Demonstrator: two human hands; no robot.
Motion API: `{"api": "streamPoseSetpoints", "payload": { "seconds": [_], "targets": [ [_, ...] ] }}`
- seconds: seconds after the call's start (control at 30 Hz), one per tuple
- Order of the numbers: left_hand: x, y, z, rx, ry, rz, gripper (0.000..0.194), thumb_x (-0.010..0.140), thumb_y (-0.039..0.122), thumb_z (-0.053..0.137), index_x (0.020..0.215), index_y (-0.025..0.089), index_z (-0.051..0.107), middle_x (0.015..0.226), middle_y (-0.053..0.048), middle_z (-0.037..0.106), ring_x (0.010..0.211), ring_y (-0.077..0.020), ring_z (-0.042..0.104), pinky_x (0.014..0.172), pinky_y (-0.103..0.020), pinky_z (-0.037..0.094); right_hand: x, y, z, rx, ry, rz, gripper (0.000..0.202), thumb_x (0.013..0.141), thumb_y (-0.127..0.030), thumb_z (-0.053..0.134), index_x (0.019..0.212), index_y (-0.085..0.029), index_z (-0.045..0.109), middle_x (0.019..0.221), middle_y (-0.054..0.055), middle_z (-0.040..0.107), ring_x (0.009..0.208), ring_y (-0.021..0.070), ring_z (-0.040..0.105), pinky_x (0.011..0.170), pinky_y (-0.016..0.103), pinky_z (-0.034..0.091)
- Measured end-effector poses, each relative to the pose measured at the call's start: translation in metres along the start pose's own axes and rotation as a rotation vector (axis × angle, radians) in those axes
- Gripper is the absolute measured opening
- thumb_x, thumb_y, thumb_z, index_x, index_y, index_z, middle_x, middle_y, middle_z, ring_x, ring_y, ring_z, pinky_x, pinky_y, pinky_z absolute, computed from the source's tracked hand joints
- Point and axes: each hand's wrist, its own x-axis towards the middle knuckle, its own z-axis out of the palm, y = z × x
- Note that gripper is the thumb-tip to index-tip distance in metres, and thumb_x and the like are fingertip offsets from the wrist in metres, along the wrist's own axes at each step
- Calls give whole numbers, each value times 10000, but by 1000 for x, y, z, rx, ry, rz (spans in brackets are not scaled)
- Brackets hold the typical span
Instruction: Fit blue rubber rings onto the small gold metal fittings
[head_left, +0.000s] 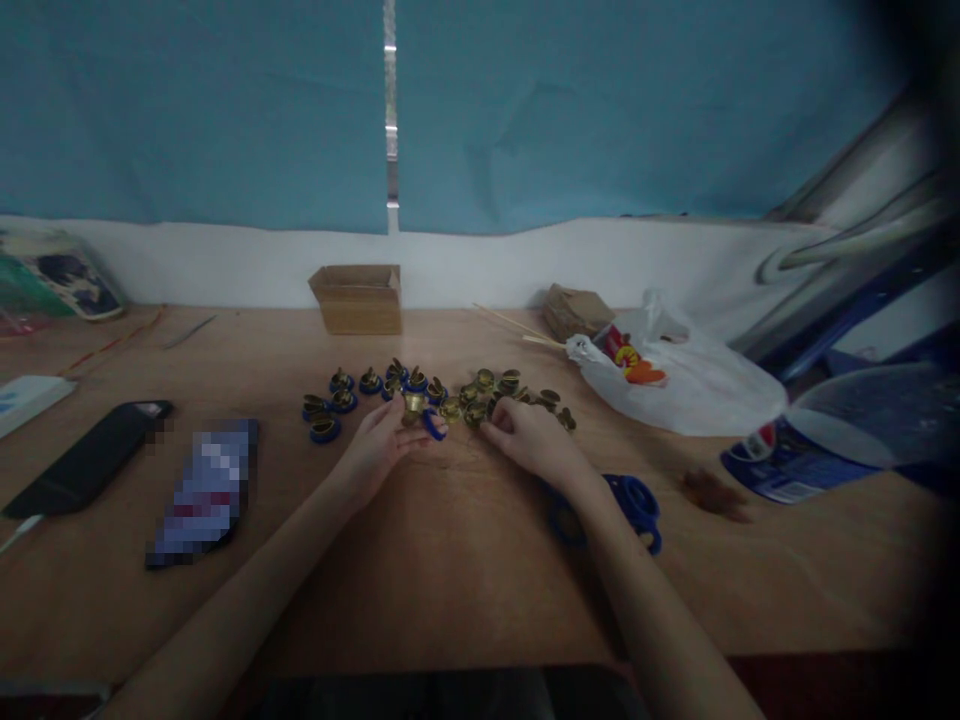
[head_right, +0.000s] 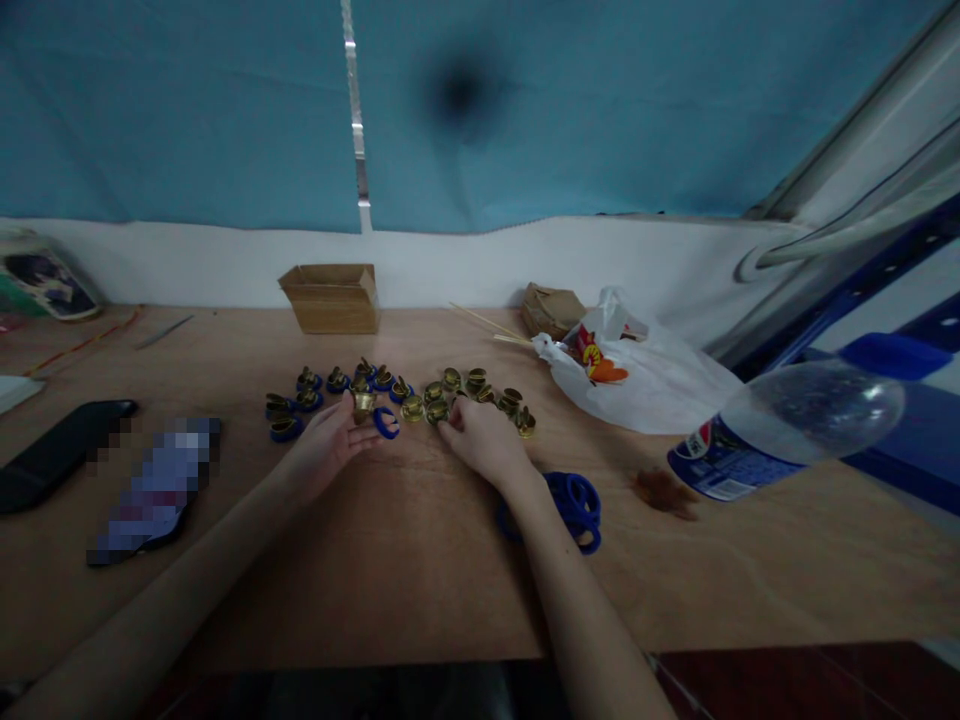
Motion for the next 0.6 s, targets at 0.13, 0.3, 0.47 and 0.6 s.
{"api": "streamPoseSetpoints", "payload": {
  "seconds": [0.13,0.3,0.47,0.6],
  "targets": [
    [-3,-1,4,-11,-38,-45,364,879,470,551,924,118,630,859,-130,744,793,-214,720,785,-353,550,-5,-15,-1,507,-82,-189,302,837,-431,595,1014,-188,580,843,21,643,662,130,566,605,249,432],
    [-5,-4,6,57,-84,-63,411,865,514,550,973,123,617,874,-142,736,803,-226,716,750,-364,564,-11,-33,4,843,-303,-266,291,798,-397,651,1004,-203,583,894,10,632,789,138,595,711,265,485],
    [-4,-5,5,46,-58,-41,364,858,476,584,940,122,611,877,-125,730,814,-219,717,797,-382,563,-7,-24,-5,660,-132,-268,275,819,-392,622,1009,-193,613,869,26,654,741,155,599,680,287,487],
    [-6,-2,7,53,-52,-26,307,823,403,658,939,123,612,964,-125,728,912,-238,709,853,-394,550,-24,0,-36,287,330,-176,327,830,-369,606,1103,-189,604,1036,82,650,890,215,612,775,341,485]
  ]
}}
